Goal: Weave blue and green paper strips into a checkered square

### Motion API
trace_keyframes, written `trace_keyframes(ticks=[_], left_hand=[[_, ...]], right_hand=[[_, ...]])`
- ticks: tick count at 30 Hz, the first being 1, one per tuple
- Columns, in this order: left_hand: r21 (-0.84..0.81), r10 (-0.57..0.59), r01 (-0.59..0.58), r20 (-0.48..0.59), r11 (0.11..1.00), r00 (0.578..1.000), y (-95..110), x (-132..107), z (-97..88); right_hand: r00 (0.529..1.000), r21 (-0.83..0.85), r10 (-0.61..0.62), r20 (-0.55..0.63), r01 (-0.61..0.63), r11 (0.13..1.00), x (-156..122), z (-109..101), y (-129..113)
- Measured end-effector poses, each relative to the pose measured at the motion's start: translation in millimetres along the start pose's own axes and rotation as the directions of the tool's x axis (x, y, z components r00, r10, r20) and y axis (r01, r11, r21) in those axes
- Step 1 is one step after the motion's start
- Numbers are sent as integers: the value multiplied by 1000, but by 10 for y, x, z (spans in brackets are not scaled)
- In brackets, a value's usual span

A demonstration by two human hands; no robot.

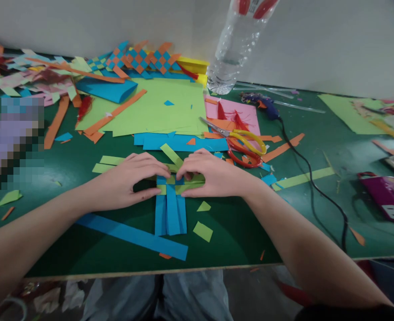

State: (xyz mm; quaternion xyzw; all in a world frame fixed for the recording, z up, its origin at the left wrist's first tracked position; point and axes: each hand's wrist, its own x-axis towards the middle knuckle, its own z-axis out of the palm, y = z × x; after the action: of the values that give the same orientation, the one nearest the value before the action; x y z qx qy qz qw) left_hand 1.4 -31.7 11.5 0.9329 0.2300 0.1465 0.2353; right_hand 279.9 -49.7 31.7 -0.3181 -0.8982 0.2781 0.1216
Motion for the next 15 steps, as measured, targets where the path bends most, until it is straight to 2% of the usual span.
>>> trace_keyframes(ticks=[15], left_hand=[[15, 7, -7, -25, 1000, 1000, -7, -21, -2]], right_hand=[[1000, -7, -4, 0, 4, 1000, -2, -9, -14]])
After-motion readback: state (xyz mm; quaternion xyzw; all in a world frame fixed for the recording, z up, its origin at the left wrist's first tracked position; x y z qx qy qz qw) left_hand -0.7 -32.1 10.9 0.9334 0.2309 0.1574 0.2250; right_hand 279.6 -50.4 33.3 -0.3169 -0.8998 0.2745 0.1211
